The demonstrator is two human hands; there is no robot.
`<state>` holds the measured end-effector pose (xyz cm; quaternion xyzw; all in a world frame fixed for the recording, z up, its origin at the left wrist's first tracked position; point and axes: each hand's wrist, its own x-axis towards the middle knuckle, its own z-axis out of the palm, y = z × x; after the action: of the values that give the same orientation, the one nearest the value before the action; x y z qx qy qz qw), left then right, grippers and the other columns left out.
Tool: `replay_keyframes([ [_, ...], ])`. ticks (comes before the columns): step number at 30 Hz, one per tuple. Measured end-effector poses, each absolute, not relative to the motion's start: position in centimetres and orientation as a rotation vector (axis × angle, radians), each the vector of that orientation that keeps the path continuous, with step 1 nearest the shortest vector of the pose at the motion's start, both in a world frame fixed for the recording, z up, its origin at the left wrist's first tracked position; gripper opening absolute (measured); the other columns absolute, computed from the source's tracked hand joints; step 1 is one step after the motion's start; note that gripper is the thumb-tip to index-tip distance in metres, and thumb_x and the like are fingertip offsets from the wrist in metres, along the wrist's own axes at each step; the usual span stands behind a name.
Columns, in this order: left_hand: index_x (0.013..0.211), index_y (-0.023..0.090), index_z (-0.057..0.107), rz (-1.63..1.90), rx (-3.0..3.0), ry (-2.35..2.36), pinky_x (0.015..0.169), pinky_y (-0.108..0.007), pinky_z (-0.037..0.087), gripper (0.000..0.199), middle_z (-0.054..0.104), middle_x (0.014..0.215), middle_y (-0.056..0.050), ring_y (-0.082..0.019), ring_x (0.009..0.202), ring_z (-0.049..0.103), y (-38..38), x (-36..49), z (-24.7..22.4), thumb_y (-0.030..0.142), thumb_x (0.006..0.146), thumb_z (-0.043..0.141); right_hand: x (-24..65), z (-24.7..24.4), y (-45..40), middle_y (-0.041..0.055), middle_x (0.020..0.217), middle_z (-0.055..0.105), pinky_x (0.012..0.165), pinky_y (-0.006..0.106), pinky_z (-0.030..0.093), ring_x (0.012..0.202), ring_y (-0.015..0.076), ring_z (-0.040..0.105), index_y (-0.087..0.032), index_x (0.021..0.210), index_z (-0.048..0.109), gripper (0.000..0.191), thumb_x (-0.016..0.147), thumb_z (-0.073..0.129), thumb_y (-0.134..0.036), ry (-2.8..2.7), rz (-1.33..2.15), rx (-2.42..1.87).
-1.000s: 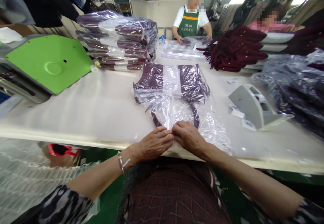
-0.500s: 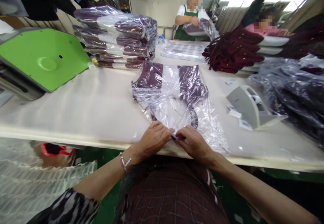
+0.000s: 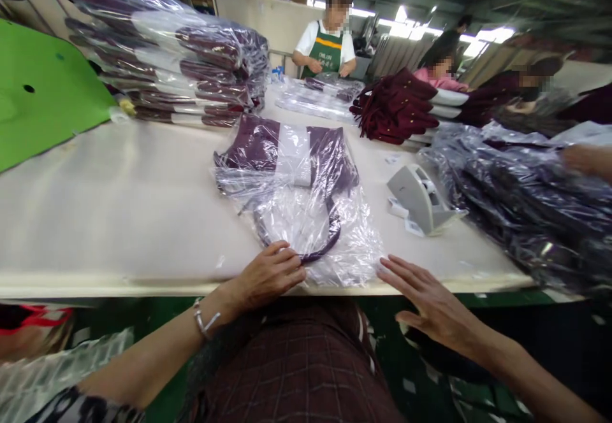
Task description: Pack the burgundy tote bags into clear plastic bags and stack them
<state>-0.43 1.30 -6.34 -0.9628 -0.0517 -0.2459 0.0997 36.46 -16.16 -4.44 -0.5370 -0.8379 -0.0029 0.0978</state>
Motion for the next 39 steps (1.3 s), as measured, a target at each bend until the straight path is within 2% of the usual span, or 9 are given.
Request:
replay_keyframes([
  [6, 0.085, 0.020, 0.059, -0.732, -2.775, -0.279, 0.081, -0.034, 0.041, 0.020, 0.060, 0.072, 0.000, -0.017, 0.073, 0.051, 3.3, -3.8, -5.3, 0.020, 0.102, 0.049, 34.9, -4.7, -13.0, 0.0050, 0.111, 0.076, 0.090, 0.041, 0.058, 0.111, 0.0232, 0.068, -0.029, 0.119, 0.068, 0.027, 0.098, 0.054, -0.018, -2.482, -0.079, -1.364],
  [8, 0.082, 0.021, 0.060, -0.692, -2.768, -0.411, 0.081, -0.034, 0.041, 0.023, 0.060, 0.071, 0.001, -0.017, 0.074, 0.052, 4.3, -7.5, -4.5, 0.022, 0.102, 0.049, 32.8, -4.3, -11.2, 0.0056, 0.113, 0.075, 0.092, 0.040, 0.057, 0.114, 0.0229, 0.066, -0.027, 0.113, 0.069, 0.022, 0.099, 0.055, -0.019, -2.519, -0.073, -1.242],
  [11, 0.085, 0.024, 0.064, -0.632, -2.760, -0.639, 0.081, -0.034, 0.042, 0.021, 0.063, 0.074, 0.001, -0.017, 0.075, 0.056, 4.6, -13.8, -3.7, 0.023, 0.100, 0.051, 28.9, -4.3, -8.7, 0.0102, 0.136, 0.065, 0.106, 0.046, 0.051, 0.132, 0.0257, 0.055, -0.024, 0.130, 0.061, 0.034, 0.097, 0.058, -0.024, -2.558, -0.113, -1.098],
  [15, 0.099, 0.027, 0.068, -0.674, -2.640, -0.909, 0.094, -0.039, 0.046, 0.014, 0.072, 0.101, -0.003, -0.021, 0.101, 0.064, 2.1, -18.8, -4.5, 0.023, 0.097, 0.055, 23.5, -5.9, -6.3, 0.0088, 0.149, 0.056, 0.119, 0.053, 0.036, 0.143, 0.0273, 0.043, -0.023, 0.142, 0.053, 0.043, 0.099, 0.054, -0.026, -2.721, -0.089, -0.793],
  [20, 0.138, 0.025, 0.053, -0.567, -2.621, -0.932, 0.118, -0.047, 0.034, 0.042, 0.065, 0.134, -0.007, -0.022, 0.131, 0.054, -1.3, -17.8, -6.6, 0.021, 0.097, 0.056, 19.6, -6.4, -5.4, 0.0063, 0.118, 0.073, 0.112, 0.045, 0.045, 0.120, 0.0211, 0.061, -0.021, 0.122, 0.064, 0.030, 0.105, 0.040, -0.024, -2.658, 0.122, -0.518],
  [24, 0.135, 0.023, 0.056, -0.643, -2.607, -0.889, 0.114, -0.043, 0.039, 0.038, 0.069, 0.126, -0.007, -0.021, 0.122, 0.058, -1.8, -15.7, -7.3, 0.019, 0.096, 0.058, 18.9, -4.2, -4.7, 0.0061, 0.102, 0.075, 0.087, 0.033, 0.057, 0.100, 0.0189, 0.068, -0.022, 0.115, 0.066, 0.021, 0.100, 0.051, -0.017, -2.486, 0.205, -0.473],
  [28, 0.121, 0.021, 0.062, -0.759, -2.666, -0.890, 0.093, -0.034, 0.049, 0.024, 0.072, 0.110, -0.006, -0.018, 0.101, 0.063, -1.1, -14.9, -8.1, 0.017, 0.098, 0.055, 18.3, -1.9, -4.2, 0.0056, 0.087, 0.074, 0.071, 0.029, 0.057, 0.079, 0.0169, 0.069, -0.022, 0.112, 0.066, 0.019, 0.097, 0.056, -0.015, -2.284, 0.250, -0.494],
  [32, 0.115, 0.020, 0.064, -0.934, -2.725, -0.879, 0.087, -0.032, 0.047, 0.020, 0.074, 0.104, -0.007, -0.018, 0.097, 0.064, -1.0, -14.8, -8.4, 0.019, 0.102, 0.049, 17.4, -0.8, -3.5, 0.0048, 0.077, 0.070, 0.061, 0.025, 0.053, 0.067, 0.0149, 0.065, -0.019, 0.104, 0.066, 0.015, 0.096, 0.056, -0.012, -2.117, 0.212, -0.551],
  [39, 0.074, 0.021, 0.061, -0.783, -2.688, -1.921, 0.067, -0.027, 0.043, 0.043, 0.066, 0.071, -0.001, -0.017, 0.071, 0.064, 0.6, -12.7, -5.1, 0.042, 0.105, 0.040, 15.8, -0.4, 5.3, 0.0001, 0.069, 0.070, 0.060, 0.023, 0.045, 0.055, 0.0124, 0.062, -0.021, 0.094, 0.069, 0.019, 0.101, 0.054, -0.028, -1.982, 0.046, -1.024],
])
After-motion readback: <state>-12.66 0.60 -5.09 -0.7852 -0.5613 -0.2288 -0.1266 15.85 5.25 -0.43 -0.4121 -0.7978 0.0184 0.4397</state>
